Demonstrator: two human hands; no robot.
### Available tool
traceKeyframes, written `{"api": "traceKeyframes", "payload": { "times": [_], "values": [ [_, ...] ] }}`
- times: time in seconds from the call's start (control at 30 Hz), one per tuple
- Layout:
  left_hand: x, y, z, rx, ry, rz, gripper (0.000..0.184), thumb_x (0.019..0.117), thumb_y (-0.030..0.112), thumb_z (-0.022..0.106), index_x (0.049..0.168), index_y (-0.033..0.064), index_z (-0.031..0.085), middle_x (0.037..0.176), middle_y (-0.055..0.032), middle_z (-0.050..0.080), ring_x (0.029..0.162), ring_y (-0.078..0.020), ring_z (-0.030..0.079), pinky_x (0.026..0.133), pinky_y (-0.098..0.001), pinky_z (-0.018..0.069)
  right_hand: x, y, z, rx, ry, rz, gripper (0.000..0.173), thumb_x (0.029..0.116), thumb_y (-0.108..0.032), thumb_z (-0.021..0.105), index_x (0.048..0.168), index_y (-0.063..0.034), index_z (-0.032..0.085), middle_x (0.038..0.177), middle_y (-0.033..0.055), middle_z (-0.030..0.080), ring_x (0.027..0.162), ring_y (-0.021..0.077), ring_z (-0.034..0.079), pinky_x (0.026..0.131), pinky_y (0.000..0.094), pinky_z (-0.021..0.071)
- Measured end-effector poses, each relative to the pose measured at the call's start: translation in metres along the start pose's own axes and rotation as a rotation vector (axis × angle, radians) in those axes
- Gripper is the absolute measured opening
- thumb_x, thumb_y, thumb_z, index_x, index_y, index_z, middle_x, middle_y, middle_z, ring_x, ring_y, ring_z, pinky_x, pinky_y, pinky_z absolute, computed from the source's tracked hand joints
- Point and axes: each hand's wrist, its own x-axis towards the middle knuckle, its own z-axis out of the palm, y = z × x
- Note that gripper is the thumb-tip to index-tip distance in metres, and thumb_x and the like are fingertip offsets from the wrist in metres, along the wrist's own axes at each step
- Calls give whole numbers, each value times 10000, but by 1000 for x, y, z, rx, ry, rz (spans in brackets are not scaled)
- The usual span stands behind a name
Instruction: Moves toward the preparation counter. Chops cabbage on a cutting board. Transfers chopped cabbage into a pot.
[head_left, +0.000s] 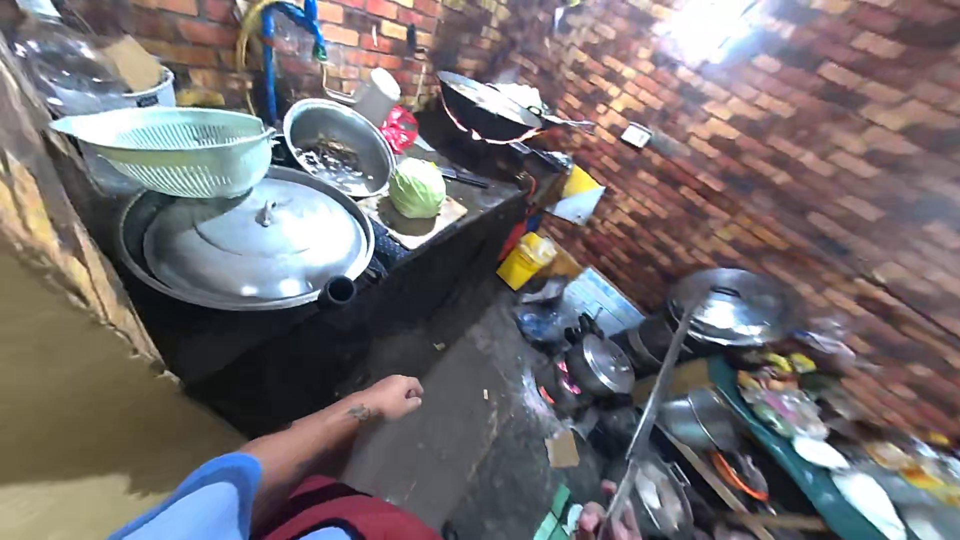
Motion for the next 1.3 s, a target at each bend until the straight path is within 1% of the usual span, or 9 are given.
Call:
{"api": "traceKeyframes", "payload": {
  "times": [0.2, 0.3, 0.43, 0.6, 0.93, 1.0, 1.07, 1.13, 1.3],
  "values": [
    [15, 11, -48, 105, 603, 115, 318, 1020, 177, 556, 1245, -7, 687, 1350, -205, 644, 1317, -363, 577, 1133, -503, 434, 190, 21, 19, -453, -244, 175, 400, 983, 52, 479, 1348, -109, 442, 943, 67, 766, 597, 121, 687, 559, 269, 598],
    [42, 8, -71, 223, 1005, 100, 301, 980, 166, 567, 1180, 3, 721, 1378, -217, 628, 1354, -408, 542, 1138, -542, 426, 288, 80, 50, -727, -474, 97, 496, 964, -32, 534, 1453, 18, 462, 937, 43, 720, 575, 24, 568, 517, 209, 496],
    [80, 8, -98, 303, 1262, -111, 330, 965, 155, 579, 1216, -18, 705, 1413, -258, 592, 1378, -465, 502, 1127, -570, 432, 397, 154, 112, -837, -767, -57, 537, 966, -53, 572, 1481, 64, 473, 1184, 168, 700, 879, 83, 678, 821, 267, 576],
    [104, 21, -112, 225, 1189, -432, 380, 994, 172, 571, 1307, -24, 659, 1481, -241, 540, 1453, -446, 415, 1183, -555, 361, 461, 195, 188, -1089, -1039, 49, 550, 1030, -190, 583, 1533, -8, 453, 1347, 232, 645, 1232, 314, 646, 1086, 469, 491],
    [105, 3, -125, 311, 1317, -343, 243, 965, 107, 569, 1069, -16, 751, 1248, -198, 706, 1292, -389, 608, 1085, -486, 496, 484, 184, 93, -1187, -1249, -187, 571, 930, -138, 677, 1483, -65, 554, 1096, 194, 721, 892, 298, 727, 817, 471, 613],
    [100, 1, -124, 267, 1326, -287, 245, 968, 119, 564, 1043, -7, 760, 1231, -184, 717, 1280, -378, 619, 1083, -482, 499, 488, 159, 66, -1057, -1269, -89, 571, 927, -106, 678, 1474, -10, 543, 1201, 166, 722, 934, 198, 730, 873, 373, 608],
    [93, 2, -125, 195, 1330, -244, 262, 986, 145, 553, 1050, 1, 762, 1258, -177, 709, 1303, -364, 605, 1104, -479, 482, 491, 135, 63, -898, -1193, 144, 475, 980, -74, 589, 1436, 44, 526, 1117, 100, 726, 761, 59, 675, 717, 242, 587],
    [87, 6, -122, 176, 1358, -204, 264, 988, 157, 550, 1045, 13, 764, 1260, -173, 709, 1294, -350, 614, 1100, -467, 489, 488, 131, 75, -750, -1067, 339, 395, 1033, -110, 492, 1398, 36, 449, 850, 50, 696, 553, 78, 619, 515, 263, 564],
    [83, 14, -121, 300, 1468, 12, 241, 986, 163, 551, 1034, 62, 765, 1207, -146, 729, 1186, -267, 675, 1040, -379, 533, 482, 174, 150, -497, -1008, 571, 366, 1079, -140, 387, 1423, -23, 343, 829, 58, 695, 588, 149, 669, 538, 312, 596]
  ]
}}
